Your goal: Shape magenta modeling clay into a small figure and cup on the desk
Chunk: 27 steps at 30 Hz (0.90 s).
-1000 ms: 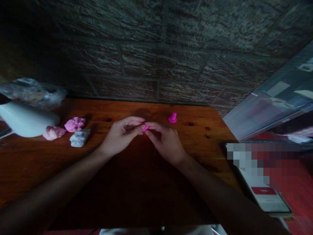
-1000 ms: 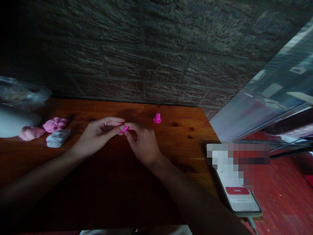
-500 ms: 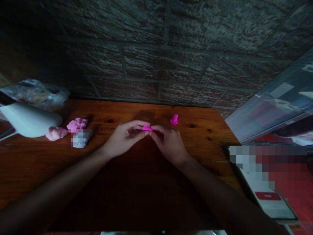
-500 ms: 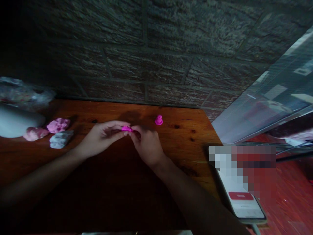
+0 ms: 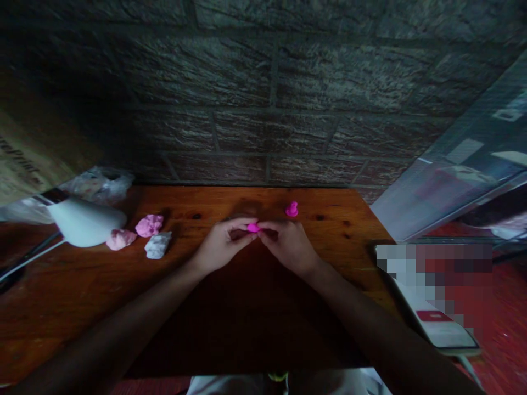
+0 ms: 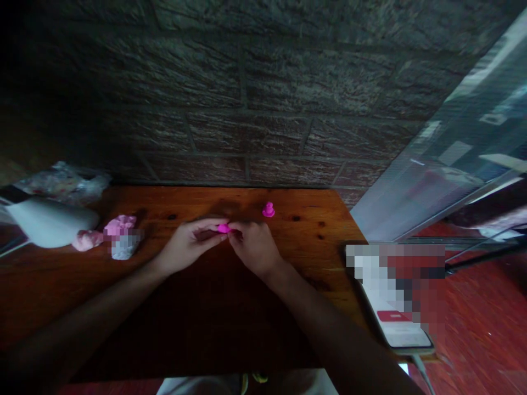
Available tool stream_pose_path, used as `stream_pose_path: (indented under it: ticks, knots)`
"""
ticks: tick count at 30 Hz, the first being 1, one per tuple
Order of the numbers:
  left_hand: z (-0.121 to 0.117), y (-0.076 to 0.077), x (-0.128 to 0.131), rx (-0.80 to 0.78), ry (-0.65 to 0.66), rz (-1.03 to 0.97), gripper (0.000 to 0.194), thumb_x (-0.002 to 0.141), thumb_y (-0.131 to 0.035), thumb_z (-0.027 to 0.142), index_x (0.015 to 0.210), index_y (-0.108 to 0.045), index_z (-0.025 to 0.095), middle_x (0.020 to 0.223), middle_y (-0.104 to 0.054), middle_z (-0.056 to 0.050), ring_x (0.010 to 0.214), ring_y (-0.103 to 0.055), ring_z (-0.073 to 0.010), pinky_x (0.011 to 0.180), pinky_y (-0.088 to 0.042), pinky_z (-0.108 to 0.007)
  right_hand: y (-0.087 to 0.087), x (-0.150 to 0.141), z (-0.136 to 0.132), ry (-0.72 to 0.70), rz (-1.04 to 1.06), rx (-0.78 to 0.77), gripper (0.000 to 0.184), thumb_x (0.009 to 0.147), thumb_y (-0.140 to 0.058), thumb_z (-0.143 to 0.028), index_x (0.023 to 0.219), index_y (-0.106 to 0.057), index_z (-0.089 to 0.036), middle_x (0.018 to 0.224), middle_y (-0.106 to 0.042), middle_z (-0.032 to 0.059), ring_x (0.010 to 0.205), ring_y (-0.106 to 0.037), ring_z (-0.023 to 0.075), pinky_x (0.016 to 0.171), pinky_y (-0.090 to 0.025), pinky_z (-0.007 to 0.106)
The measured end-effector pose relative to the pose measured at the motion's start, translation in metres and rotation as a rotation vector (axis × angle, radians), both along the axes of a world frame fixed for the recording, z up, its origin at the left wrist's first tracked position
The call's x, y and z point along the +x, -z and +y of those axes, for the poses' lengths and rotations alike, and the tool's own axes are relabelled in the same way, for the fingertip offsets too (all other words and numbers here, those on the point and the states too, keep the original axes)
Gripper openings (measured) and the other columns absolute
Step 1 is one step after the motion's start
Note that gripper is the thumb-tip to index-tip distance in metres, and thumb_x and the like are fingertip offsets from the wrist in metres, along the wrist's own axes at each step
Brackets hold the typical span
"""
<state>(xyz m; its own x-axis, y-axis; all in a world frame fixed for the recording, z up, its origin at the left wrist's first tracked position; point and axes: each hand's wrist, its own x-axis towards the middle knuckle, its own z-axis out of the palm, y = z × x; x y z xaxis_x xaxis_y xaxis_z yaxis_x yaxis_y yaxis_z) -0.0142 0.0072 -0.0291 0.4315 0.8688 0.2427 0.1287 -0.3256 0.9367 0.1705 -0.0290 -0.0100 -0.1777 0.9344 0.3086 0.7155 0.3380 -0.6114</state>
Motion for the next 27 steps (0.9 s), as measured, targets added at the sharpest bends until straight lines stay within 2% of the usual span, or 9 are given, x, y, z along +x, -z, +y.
stream_pose_path:
  ticks: [3,7,11,15,17,20,23,27]
  knots:
    - [-0.001,0.0,0.0,0.016,-0.032,0.012,0.027,0.083,-0.074,0.03,0.106,-0.074,0.016,0.106,-0.08,-0.009,0.098,-0.076,-0.0216,0.097,-0.059,-0.039,-0.005,-0.002,0.001,0.001,-0.041,-0.024,0.023,0.09,-0.064,-0.011,0.098,-0.081,-0.024,0.096,-0.083,0.0052,0.08,-0.076,0.0191,0.078,-0.054,0.03]
    - [-0.003,0.002,0.0,0.072,-0.053,0.073,0.026,0.086,-0.071,0.031,0.108,-0.075,0.019,0.107,-0.08,-0.008,0.097,-0.076,-0.0219,0.095,-0.06,-0.037,0.002,-0.003,-0.002,0.008,-0.047,-0.043,0.021,0.095,-0.062,-0.016,0.097,-0.081,-0.024,0.096,-0.083,0.0056,0.08,-0.076,0.0197,0.075,-0.053,0.029]
    - [-0.006,0.002,0.003,0.235,-0.049,0.205,0.023,0.091,-0.067,0.03,0.11,-0.075,0.023,0.111,-0.078,-0.008,0.099,-0.075,-0.0219,0.093,-0.059,-0.035,0.01,0.001,-0.007,0.012,-0.031,-0.044,0.021,0.096,-0.061,-0.017,0.094,-0.08,-0.024,0.097,-0.083,0.0054,0.083,-0.077,0.0196,0.076,-0.052,0.028]
    - [-0.006,-0.002,0.005,0.399,-0.041,0.326,0.019,0.092,-0.065,0.026,0.108,-0.075,0.022,0.109,-0.078,-0.008,0.104,-0.072,-0.0234,0.096,-0.055,-0.037,0.01,0.003,-0.008,-0.018,-0.065,-0.087,0.024,0.099,-0.056,-0.014,0.095,-0.078,-0.021,0.1,-0.081,0.0079,0.088,-0.076,0.0212,0.079,-0.052,0.029]
    - [-0.007,-0.004,0.005,0.427,-0.044,0.365,0.016,0.092,-0.065,0.026,0.104,-0.075,0.022,0.104,-0.078,-0.007,0.098,-0.072,-0.0223,0.093,-0.055,-0.035,0.008,0.002,-0.008,-0.008,-0.105,-0.11,0.025,0.1,-0.053,-0.015,0.096,-0.077,-0.02,0.102,-0.08,0.0096,0.09,-0.076,0.0221,0.079,-0.052,0.03]
    - [-0.008,-0.007,0.006,0.421,-0.052,0.402,0.012,0.093,-0.063,0.026,0.097,-0.073,0.023,0.089,-0.077,-0.003,0.077,-0.069,-0.0168,0.077,-0.055,-0.029,0.006,0.001,-0.008,0.025,-0.13,-0.146,0.024,0.1,-0.052,-0.016,0.096,-0.075,-0.018,0.097,-0.079,0.0102,0.086,-0.074,0.0224,0.077,-0.051,0.031]
    - [-0.011,-0.007,0.007,0.363,-0.044,0.379,0.011,0.093,-0.063,0.026,0.096,-0.072,0.022,0.074,-0.07,0.0,0.062,-0.061,-0.0122,0.06,-0.048,-0.022,0.004,0.002,-0.008,0.047,-0.075,-0.154,0.017,0.095,-0.058,-0.016,0.094,-0.075,-0.018,0.093,-0.079,0.0085,0.082,-0.074,0.021,0.075,-0.05,0.03]
    - [-0.014,-0.008,0.009,0.226,-0.027,0.265,0.015,0.094,-0.063,0.031,0.096,-0.072,0.02,0.069,-0.067,0.001,0.058,-0.058,-0.0104,0.053,-0.044,-0.019,0.004,0.008,-0.006,0.076,0.077,-0.098,0.015,0.089,-0.062,-0.013,0.09,-0.076,-0.018,0.087,-0.079,0.006,0.077,-0.073,0.0183,0.074,-0.051,0.028]
